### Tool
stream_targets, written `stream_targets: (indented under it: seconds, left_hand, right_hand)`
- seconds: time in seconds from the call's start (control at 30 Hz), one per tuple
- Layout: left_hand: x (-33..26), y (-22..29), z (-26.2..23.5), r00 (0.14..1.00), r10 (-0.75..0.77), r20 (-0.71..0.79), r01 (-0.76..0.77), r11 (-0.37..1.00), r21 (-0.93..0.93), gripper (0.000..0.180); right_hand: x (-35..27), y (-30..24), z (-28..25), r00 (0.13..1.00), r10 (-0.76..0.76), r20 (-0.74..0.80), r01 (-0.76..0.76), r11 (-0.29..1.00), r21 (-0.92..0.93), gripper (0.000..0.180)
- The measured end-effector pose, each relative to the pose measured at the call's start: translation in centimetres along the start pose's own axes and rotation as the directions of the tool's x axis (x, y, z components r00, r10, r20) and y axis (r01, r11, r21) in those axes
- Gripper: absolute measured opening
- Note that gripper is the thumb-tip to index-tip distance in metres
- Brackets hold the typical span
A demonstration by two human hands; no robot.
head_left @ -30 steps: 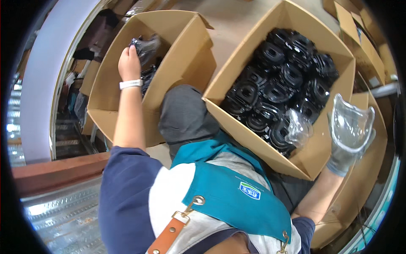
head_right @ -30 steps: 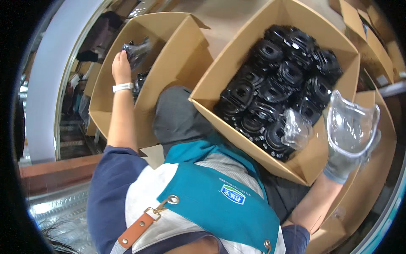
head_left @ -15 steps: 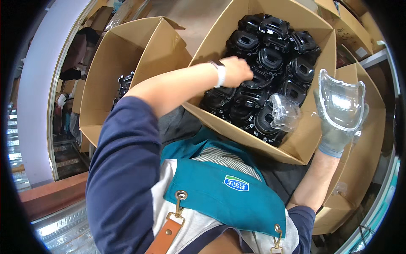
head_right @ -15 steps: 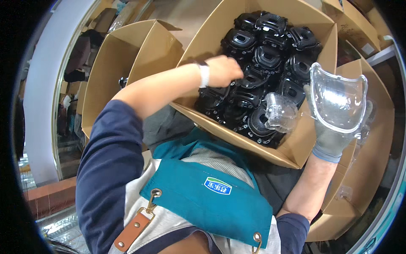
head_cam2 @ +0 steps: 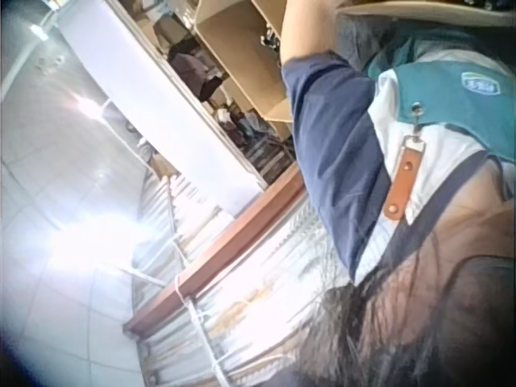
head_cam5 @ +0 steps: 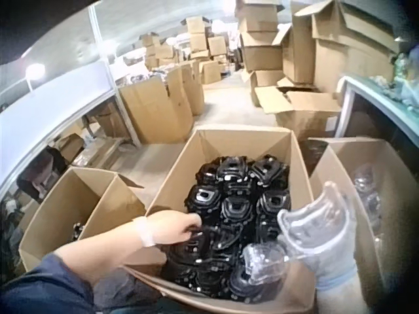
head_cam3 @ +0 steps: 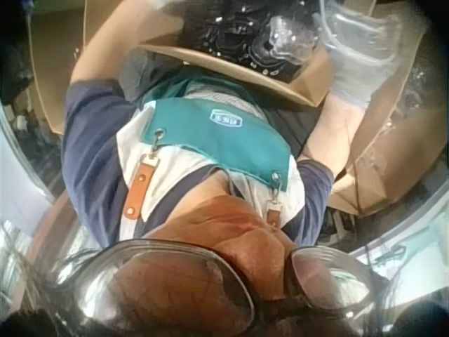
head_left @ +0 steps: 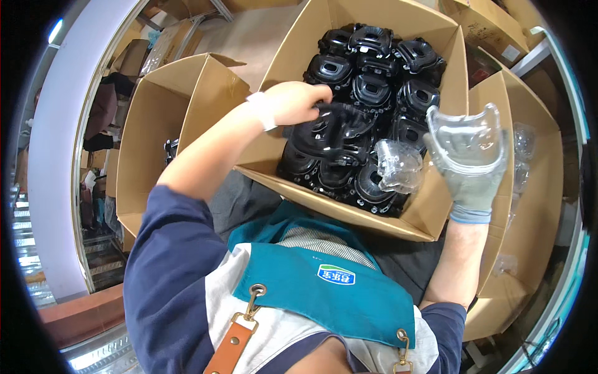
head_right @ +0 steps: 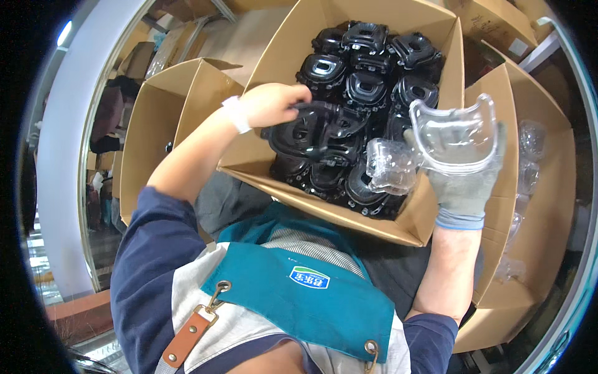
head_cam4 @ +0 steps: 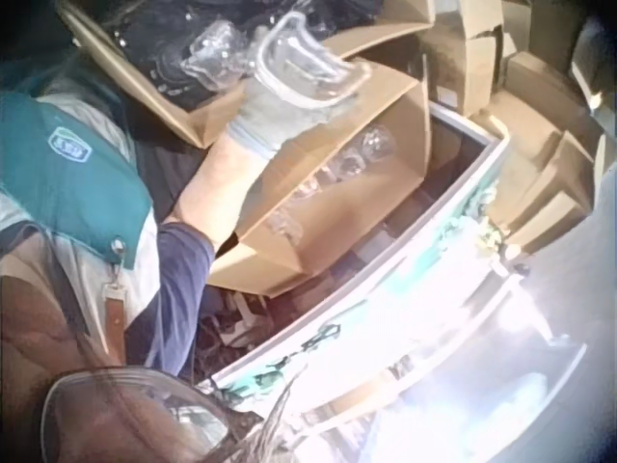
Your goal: The person sorts plastic automotive lighting components by placing plastic housings and clear lenses into separate cardboard boxes while wearing protective gloves.
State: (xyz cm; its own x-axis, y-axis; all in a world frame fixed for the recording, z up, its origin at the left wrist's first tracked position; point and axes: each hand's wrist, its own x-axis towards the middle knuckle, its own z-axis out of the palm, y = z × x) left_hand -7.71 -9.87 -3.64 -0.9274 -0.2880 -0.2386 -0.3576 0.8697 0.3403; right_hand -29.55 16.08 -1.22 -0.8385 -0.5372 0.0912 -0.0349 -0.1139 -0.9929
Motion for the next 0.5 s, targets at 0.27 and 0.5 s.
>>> stream_targets:
  seconds: [0.27,0.5]
  left_hand:
    - [0.0,8.9,0.6,0.958,-0.233,-0.167,-0.053,0.428,-0.902,0.027]
    - [-0.3,12.4,2.4,0.938,0.070,-0.340,-0.234,0.851,-0.471,0.103]
  right_hand:
    - [-3.4,1.6,3.9,0.964,-0.162,0.210,0.215,0.942,-0.258,0.060]
    - [-4.8,3.9,4.2,0.854,0.233,0.465,-0.503,0.600,0.622,0.059]
